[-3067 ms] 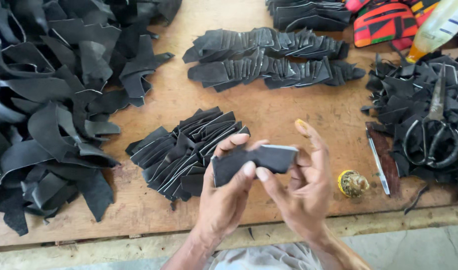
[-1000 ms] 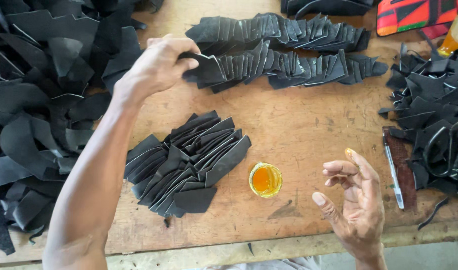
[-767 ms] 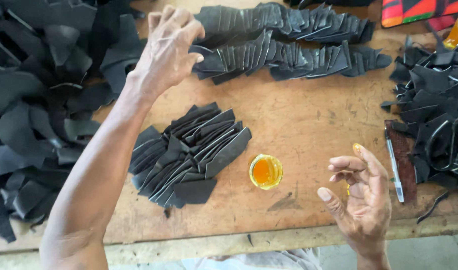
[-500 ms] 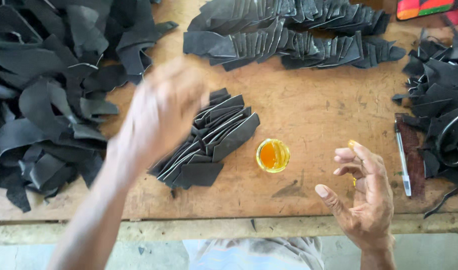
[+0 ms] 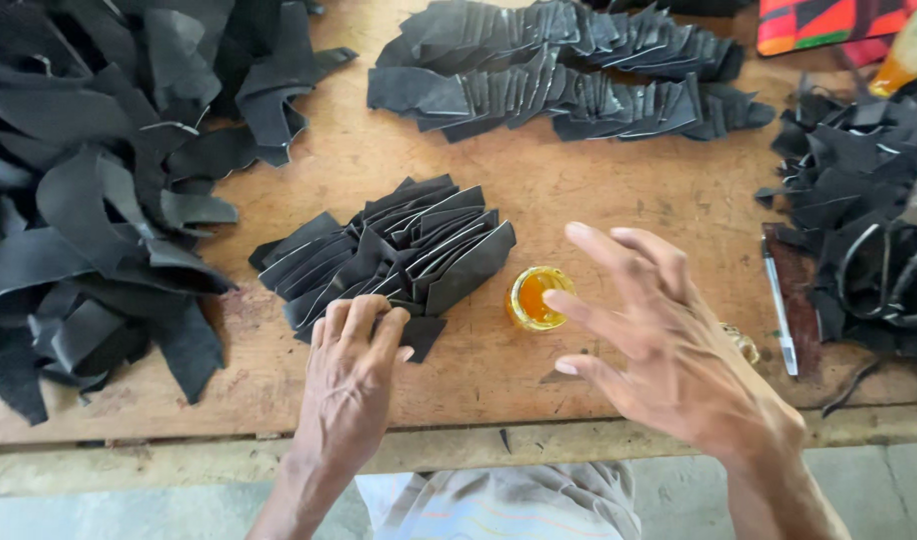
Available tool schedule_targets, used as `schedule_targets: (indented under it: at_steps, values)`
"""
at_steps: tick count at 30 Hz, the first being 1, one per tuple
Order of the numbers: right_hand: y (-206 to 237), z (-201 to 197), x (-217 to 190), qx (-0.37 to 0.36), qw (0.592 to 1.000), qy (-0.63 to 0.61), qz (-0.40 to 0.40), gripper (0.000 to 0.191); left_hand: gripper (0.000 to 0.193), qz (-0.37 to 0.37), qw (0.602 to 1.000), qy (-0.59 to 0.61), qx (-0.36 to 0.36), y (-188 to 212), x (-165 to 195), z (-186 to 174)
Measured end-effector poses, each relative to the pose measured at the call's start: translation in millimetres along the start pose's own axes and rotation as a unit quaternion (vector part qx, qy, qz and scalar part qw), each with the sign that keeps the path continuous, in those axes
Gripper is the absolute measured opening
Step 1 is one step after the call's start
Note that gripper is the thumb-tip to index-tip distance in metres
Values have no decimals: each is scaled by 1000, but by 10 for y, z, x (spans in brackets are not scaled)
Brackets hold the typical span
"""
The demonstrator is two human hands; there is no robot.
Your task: The person repeatedly picks up small black leather pieces from a pile, dips a finger into a small container of yellow glue, and applies the glue to the edges of each piece. The treated pieces are placed into a separate stack on the wooden workbench.
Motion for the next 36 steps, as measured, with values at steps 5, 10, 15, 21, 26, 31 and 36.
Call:
schedule_targets:
  at_steps: [5,10,15,21,26,31,36]
  values:
    - [-157,74,8,-34,999,-12,-4,48,27,-26,997,74,-19,-40,-24,-68]
    - [-360,209,-14,-80,997,-13,-12,41,29,-46,984,169,21,-67,1,-152]
    - [-228,83,-15,6,998,-11,-60,37,20,-310,852,421,7,2,-69,-60]
    - [54,-104,23,16,998,-46,28,45,25,-387,665,637,39,28,-138,284]
    - [218,-234,-204,254,956,-134,53,55,29,-385,538,750,17,-11,-1,510]
    - [172,191,-187,153,975,-163,-14,81,30,-403,495,769,-28,-76,174,553]
    - [213,360,-135,138,979,-147,-16,84,30,-395,481,781,-46,-125,259,548]
Point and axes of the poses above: each hand's wrist, its own y-axis away from the middle knuckle, its own z-axis out of the palm, x = y × z, the point moved 2 cm from there along -y, towards the middle knuckle, and after that the axes turned 13 degrees about x, right-handed, at the moved point
